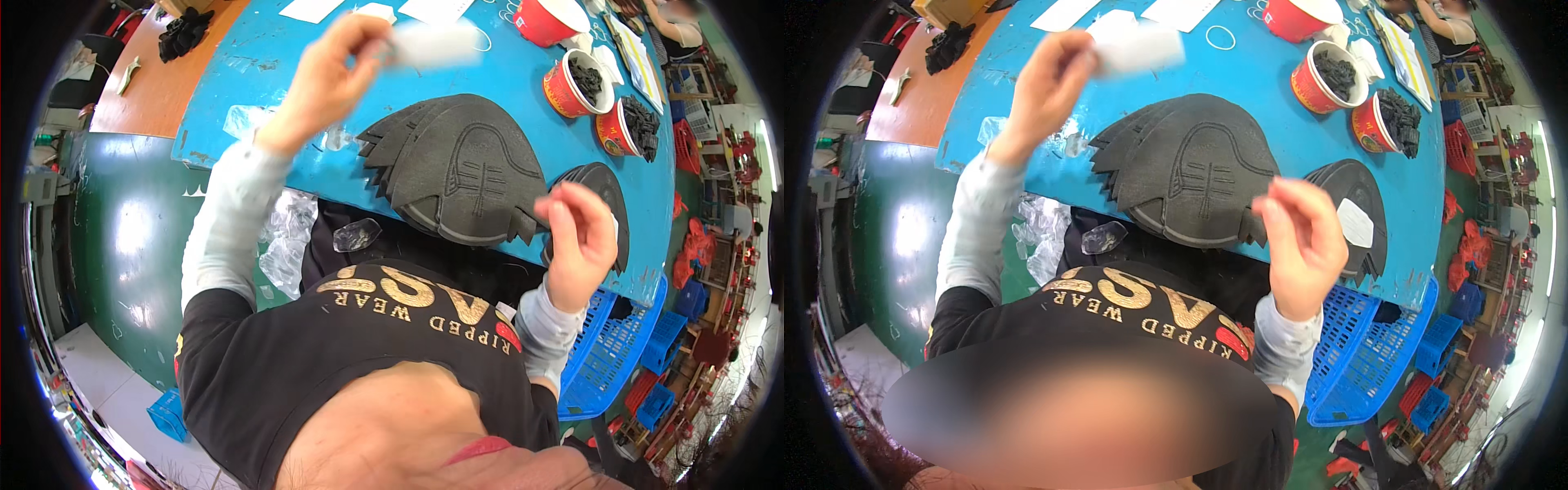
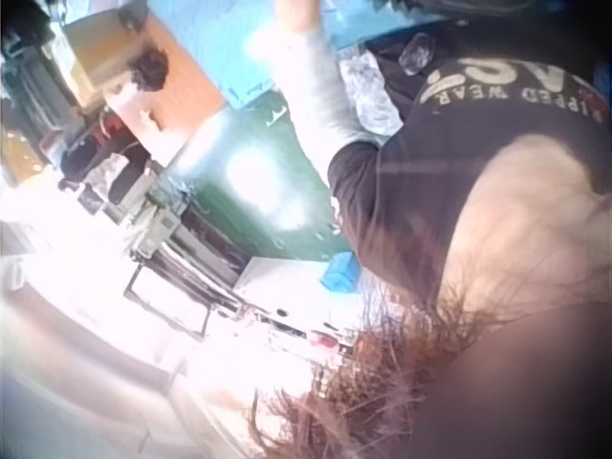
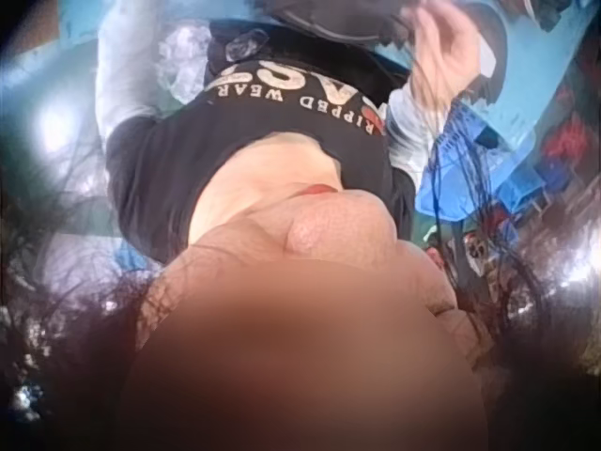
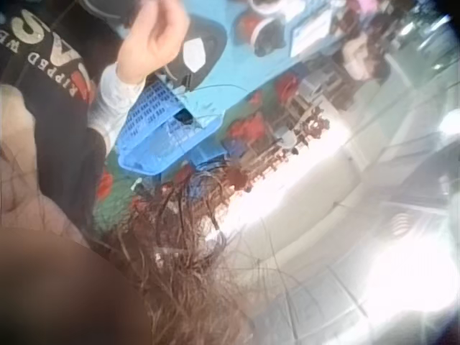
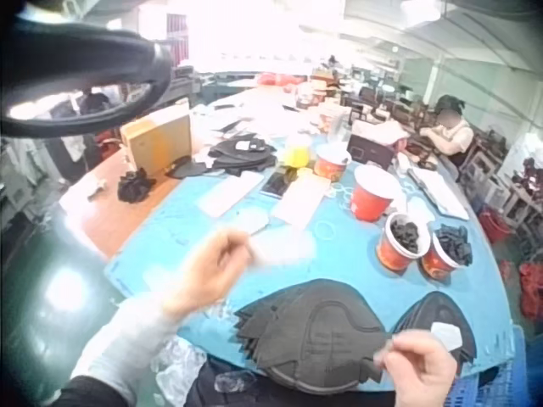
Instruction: The person applies white labels to black shoe components by hand, affixing them onto the components on an assembly line.
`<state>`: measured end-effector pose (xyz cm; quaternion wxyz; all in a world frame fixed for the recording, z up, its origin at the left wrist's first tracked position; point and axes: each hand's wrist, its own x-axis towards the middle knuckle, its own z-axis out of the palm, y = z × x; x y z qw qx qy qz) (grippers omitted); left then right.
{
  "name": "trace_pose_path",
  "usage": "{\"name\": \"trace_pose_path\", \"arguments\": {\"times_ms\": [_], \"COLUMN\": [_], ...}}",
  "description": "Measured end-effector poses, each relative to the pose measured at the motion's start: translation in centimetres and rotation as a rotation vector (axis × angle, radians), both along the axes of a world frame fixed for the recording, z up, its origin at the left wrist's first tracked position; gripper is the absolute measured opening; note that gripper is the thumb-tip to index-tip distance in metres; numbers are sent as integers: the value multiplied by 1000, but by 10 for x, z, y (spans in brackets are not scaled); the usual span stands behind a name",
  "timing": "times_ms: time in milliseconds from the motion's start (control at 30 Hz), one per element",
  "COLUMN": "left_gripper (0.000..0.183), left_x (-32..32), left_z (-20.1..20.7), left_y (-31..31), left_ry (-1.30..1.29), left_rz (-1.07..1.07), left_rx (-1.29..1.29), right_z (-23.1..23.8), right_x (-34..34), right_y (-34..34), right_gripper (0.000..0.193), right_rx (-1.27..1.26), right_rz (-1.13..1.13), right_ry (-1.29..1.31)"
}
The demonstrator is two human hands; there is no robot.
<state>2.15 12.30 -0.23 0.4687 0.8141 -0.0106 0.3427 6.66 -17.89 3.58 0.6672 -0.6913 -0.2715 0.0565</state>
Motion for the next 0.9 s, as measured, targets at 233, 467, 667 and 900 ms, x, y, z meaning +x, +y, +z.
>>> {"name": "trace_pose_path", "arguments": {"times_ms": [233,467,667,900], "left_gripper": [10,13,41,34], "left_x": [-40,-35,-28,-13], "left_z": [3,-13,-4,-12], "left_y": [-86,-98,-113,-140], "left_ry": [205,248,-96,129], "left_rz": [-568,-460,-101,-494], "left_rx": [-706,-780,-172,-610], "right_z": [-7,-7,-11,-32], "right_x": [14,7,7,4], "right_y": [20,7,11,30], "right_gripper": [21,12,6,9], "right_rx": [128,52,118,186], "right_rz": [213,154,-30,63], "right_ry": [354,389,184,279]}}
